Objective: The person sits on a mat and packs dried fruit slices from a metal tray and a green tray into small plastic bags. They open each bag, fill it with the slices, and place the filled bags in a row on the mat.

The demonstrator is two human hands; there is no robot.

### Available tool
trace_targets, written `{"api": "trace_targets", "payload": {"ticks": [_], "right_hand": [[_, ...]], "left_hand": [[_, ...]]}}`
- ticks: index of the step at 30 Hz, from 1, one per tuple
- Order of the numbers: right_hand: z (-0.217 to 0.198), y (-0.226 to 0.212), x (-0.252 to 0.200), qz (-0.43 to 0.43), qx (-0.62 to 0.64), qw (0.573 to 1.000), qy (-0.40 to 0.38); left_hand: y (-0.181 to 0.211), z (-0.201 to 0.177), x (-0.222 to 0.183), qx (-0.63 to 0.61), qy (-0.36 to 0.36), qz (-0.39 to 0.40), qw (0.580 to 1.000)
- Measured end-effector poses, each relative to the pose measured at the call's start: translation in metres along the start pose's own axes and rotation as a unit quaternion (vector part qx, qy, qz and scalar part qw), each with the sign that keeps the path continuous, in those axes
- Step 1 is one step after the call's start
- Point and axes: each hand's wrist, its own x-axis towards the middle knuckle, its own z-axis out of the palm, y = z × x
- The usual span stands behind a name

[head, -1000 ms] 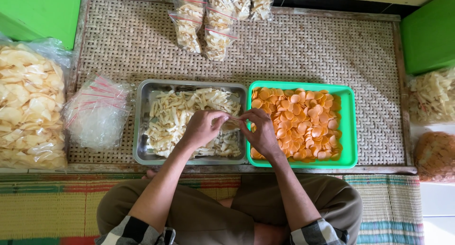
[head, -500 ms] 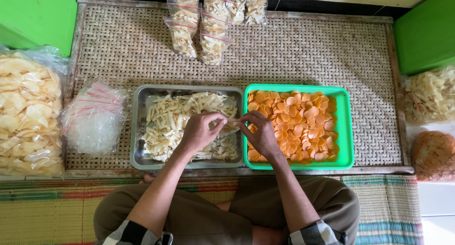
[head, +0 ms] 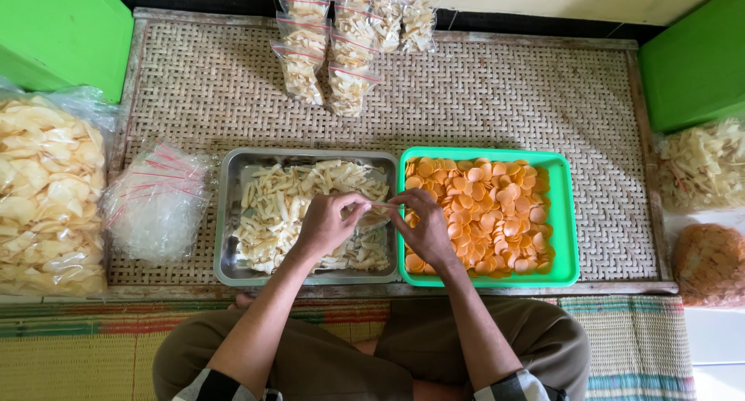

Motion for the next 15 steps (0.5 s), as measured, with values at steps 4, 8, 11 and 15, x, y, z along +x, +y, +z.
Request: {"api": "trace_targets", "payload": {"ticks": [4, 8, 11, 15], "right_hand": [[0.014, -0.002, -0.004, -0.018, 0.003, 1.0, 0.011], [0.019, -0.003, -0.006, -0.009, -0.006, 1.0, 0.019], [0.015, -0.007, -0.004, -0.013, -0.02, 0.999, 0.022], [0.008, -0.007, -0.002, 0.0, -0.004, 1.0, 0.007]], "left_hand": [[-0.003, 0.01, 0.003, -0.006, -0.005, -0.001, 1.0], [-0.007, 0.018, 0.004, -0.015, 0.0, 0.007, 1.0], [0.007, 0.008, 0.002, -0.011, -0.007, -0.001, 1.0], [0.022, -0.008, 0.003, -0.012, -0.037, -0.009, 0.999]]}}
